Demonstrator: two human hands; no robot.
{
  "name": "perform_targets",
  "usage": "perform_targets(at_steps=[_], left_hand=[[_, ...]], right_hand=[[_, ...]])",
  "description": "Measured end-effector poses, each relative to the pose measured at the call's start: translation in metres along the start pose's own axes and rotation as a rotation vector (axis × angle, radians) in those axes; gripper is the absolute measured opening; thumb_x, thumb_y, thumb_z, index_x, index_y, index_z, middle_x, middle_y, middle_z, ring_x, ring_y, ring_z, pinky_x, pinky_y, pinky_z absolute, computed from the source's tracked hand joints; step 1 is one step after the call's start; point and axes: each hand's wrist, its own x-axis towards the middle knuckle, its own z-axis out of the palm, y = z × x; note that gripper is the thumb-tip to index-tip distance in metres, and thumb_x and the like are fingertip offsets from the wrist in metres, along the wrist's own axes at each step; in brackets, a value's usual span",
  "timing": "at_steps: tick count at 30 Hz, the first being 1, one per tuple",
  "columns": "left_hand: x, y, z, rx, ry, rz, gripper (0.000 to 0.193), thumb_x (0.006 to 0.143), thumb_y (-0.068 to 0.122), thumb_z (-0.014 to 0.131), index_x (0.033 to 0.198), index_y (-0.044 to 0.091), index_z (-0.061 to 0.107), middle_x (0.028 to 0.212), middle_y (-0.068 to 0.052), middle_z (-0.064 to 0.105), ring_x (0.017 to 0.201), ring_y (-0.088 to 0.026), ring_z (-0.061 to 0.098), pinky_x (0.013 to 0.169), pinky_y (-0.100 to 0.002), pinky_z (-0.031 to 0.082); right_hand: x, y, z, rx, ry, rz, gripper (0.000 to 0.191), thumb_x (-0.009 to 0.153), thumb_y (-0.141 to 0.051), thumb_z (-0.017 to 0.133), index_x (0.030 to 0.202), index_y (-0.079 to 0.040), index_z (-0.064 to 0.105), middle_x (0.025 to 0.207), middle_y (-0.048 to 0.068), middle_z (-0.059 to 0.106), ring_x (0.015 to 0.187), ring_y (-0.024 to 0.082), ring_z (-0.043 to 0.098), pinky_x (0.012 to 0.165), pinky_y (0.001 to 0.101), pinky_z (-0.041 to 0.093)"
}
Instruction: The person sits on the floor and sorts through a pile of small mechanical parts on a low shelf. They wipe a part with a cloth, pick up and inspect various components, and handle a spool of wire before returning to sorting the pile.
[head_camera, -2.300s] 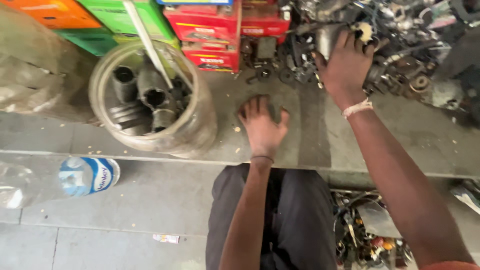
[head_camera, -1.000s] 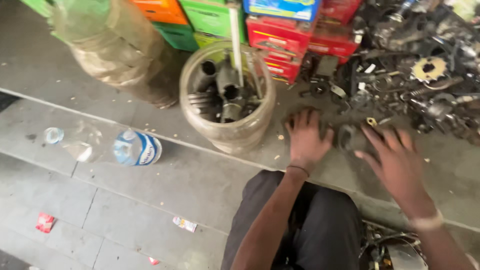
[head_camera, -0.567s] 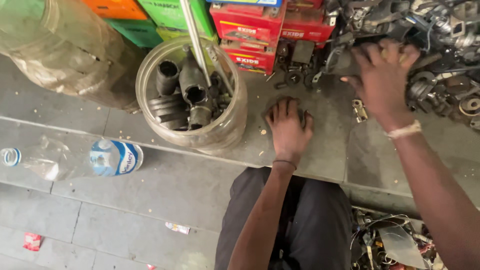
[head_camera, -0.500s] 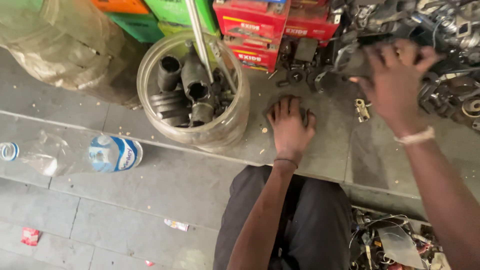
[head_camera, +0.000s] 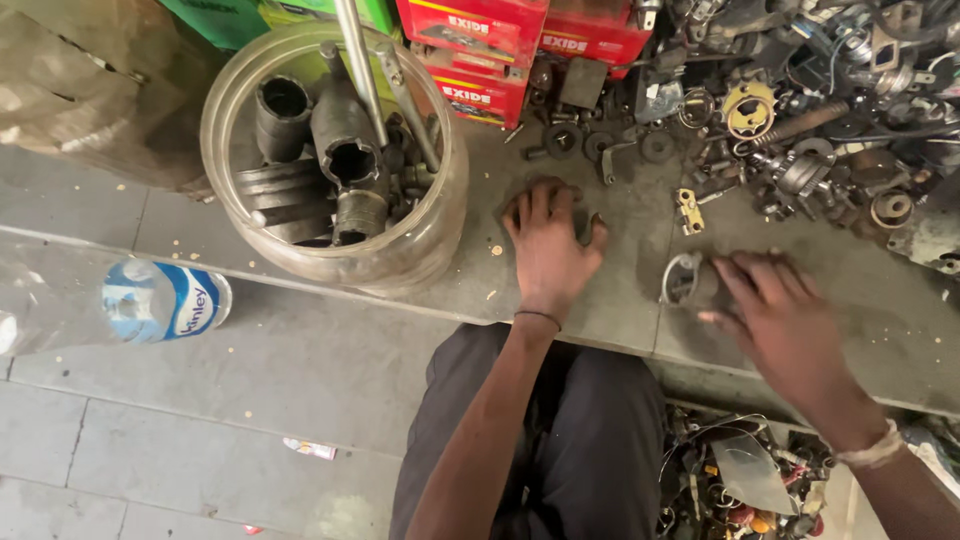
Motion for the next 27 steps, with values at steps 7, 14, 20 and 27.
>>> perform_targets(at_steps=[7,14,20,27], left_hand=[[0.001,0.002,-0.004,0.008,-0.011,-0.012,0.039,0.078,0.030,0.072,0.109,0.008,0.067,0.125,-0.011,0.059,0.123,-0.035,0.050,0.110,-0.054,0.033],[-0.001,0.004,-0.002,0.002,0.018,-0.025,0.039,0.079,0.034,0.069,0.106,0.007,0.068,0.125,-0.012,0.061,0.124,-0.035,0.052,0.111,-0.052,0.035],[0.002,0.006,-0.004,-0.008,0.041,-0.001,0.042,0.077,0.035,0.070,0.108,0.007,0.068,0.126,-0.012,0.060,0.124,-0.035,0.051,0.110,-0.054,0.034],[0.000,0.009,-0.016,-0.156,0.095,-0.085,0.054,0.095,0.039,0.061,0.135,0.003,0.055,0.142,-0.019,0.053,0.135,-0.039,0.046,0.115,-0.056,0.030]], right_hand=[[0.089,0.030,0.012,-0.274,0.098,0.025,0.066,0.096,-0.045,0.077,0.154,-0.014,0.065,0.126,0.002,0.062,0.128,0.020,0.051,0.110,0.0471,0.030],[0.129,0.036,0.050,-0.374,0.326,0.052,0.064,0.091,-0.052,0.084,0.132,-0.006,0.069,0.119,0.006,0.063,0.125,0.025,0.048,0.112,0.0528,0.028],[0.128,0.053,0.051,-0.250,0.325,0.058,0.068,0.087,-0.061,0.078,0.124,-0.005,0.066,0.118,0.010,0.063,0.120,0.027,0.048,0.116,0.0575,0.024],[0.092,-0.025,0.046,0.072,0.259,-0.047,0.074,0.076,-0.058,0.083,0.128,-0.007,0.071,0.117,0.009,0.066,0.117,0.025,0.051,0.107,0.0534,0.031]])
